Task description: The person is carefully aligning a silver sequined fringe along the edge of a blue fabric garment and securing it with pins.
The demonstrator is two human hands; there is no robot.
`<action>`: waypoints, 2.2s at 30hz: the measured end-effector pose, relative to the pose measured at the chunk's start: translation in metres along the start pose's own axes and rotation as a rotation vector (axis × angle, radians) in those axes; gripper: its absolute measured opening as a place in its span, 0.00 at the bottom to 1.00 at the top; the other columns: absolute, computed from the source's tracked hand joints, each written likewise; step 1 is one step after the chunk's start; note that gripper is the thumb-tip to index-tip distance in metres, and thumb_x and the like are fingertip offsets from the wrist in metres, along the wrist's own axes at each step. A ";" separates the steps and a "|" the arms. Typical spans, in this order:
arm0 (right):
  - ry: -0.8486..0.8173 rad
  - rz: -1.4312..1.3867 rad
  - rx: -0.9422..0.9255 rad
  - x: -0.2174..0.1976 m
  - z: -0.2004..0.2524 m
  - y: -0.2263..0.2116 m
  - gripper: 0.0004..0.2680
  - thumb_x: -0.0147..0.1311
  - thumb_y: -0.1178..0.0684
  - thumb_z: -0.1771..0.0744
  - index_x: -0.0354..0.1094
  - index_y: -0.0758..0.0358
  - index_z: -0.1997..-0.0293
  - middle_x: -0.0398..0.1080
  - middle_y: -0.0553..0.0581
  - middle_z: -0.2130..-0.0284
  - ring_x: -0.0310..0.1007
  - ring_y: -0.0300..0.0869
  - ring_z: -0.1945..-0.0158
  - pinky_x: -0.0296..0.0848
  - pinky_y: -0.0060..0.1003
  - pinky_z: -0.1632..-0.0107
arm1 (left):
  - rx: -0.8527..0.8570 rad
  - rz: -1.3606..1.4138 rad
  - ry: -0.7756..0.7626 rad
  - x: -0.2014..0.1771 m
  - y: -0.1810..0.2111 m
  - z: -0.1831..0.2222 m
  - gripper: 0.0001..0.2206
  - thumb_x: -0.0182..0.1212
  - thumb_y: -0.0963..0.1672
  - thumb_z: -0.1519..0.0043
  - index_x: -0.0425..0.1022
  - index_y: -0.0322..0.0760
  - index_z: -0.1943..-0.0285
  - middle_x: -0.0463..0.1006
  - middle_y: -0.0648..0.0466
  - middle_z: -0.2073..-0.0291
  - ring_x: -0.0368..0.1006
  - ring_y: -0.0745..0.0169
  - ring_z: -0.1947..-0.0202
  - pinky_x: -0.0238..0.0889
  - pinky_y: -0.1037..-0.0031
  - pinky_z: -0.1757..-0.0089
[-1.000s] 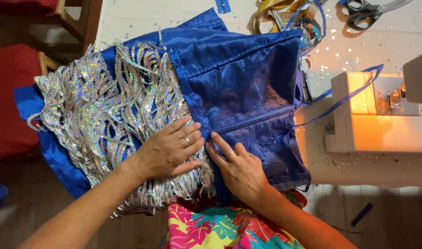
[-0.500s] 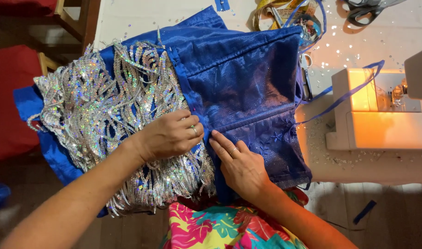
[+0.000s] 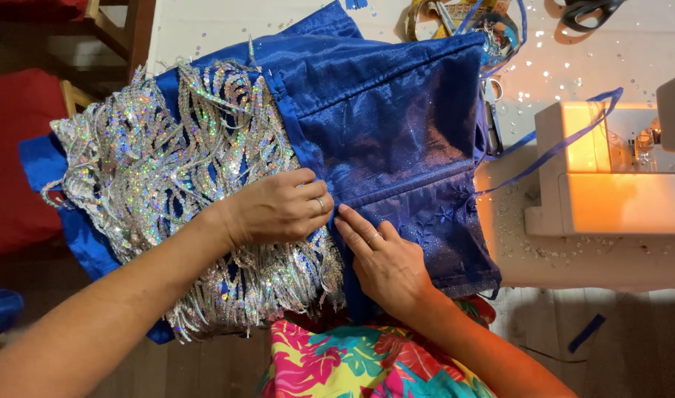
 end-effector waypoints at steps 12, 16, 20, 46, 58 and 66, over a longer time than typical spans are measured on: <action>-0.013 -0.017 0.006 -0.006 -0.004 -0.001 0.22 0.47 0.57 0.38 0.64 0.47 0.36 0.63 0.41 0.36 0.66 0.39 0.66 0.76 0.27 0.74 | 0.040 0.034 -0.028 0.001 -0.003 -0.002 0.09 0.60 0.40 0.37 0.77 0.42 0.72 0.74 0.57 0.81 0.72 0.63 0.67 0.65 0.72 0.61; -0.003 -0.017 0.012 -0.006 -0.004 -0.001 0.21 0.47 0.57 0.38 0.65 0.47 0.36 0.63 0.41 0.36 0.66 0.39 0.67 0.76 0.28 0.74 | 0.040 0.043 -0.019 0.003 -0.003 -0.003 0.09 0.59 0.40 0.38 0.77 0.42 0.73 0.74 0.57 0.81 0.72 0.62 0.66 0.65 0.72 0.61; 0.024 -0.070 0.049 -0.014 -0.010 -0.001 0.16 0.48 0.56 0.36 0.70 0.50 0.42 0.67 0.43 0.40 0.67 0.40 0.68 0.74 0.29 0.76 | 0.033 0.058 -0.019 0.007 -0.005 -0.005 0.09 0.58 0.39 0.38 0.77 0.42 0.73 0.75 0.57 0.81 0.73 0.62 0.66 0.66 0.72 0.61; 0.148 -0.231 0.201 -0.015 -0.037 0.000 0.04 0.57 0.53 0.35 0.67 0.54 0.70 0.65 0.48 0.76 0.72 0.45 0.76 0.72 0.36 0.79 | 0.009 0.065 0.071 -0.005 -0.010 -0.004 0.10 0.58 0.38 0.37 0.75 0.42 0.73 0.71 0.58 0.82 0.71 0.61 0.68 0.65 0.72 0.61; 0.164 -0.215 0.183 -0.013 -0.034 0.000 0.04 0.59 0.52 0.36 0.67 0.53 0.69 0.66 0.47 0.75 0.72 0.44 0.75 0.72 0.36 0.79 | 0.014 0.073 0.055 -0.002 -0.007 -0.004 0.09 0.62 0.39 0.38 0.77 0.43 0.72 0.73 0.58 0.81 0.72 0.63 0.67 0.66 0.73 0.60; 0.184 -0.200 0.175 -0.020 -0.036 -0.005 0.04 0.60 0.53 0.38 0.68 0.52 0.68 0.69 0.46 0.72 0.72 0.41 0.75 0.72 0.33 0.77 | 0.021 0.116 0.052 -0.002 -0.008 -0.003 0.08 0.63 0.39 0.39 0.78 0.42 0.72 0.75 0.57 0.80 0.72 0.62 0.66 0.66 0.72 0.60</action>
Point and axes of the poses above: each hand's wrist, its own z-axis away from the middle knuckle, its own x-axis out of the palm, y = z × x, the point moved 7 cm from there along -z, towards the middle knuckle
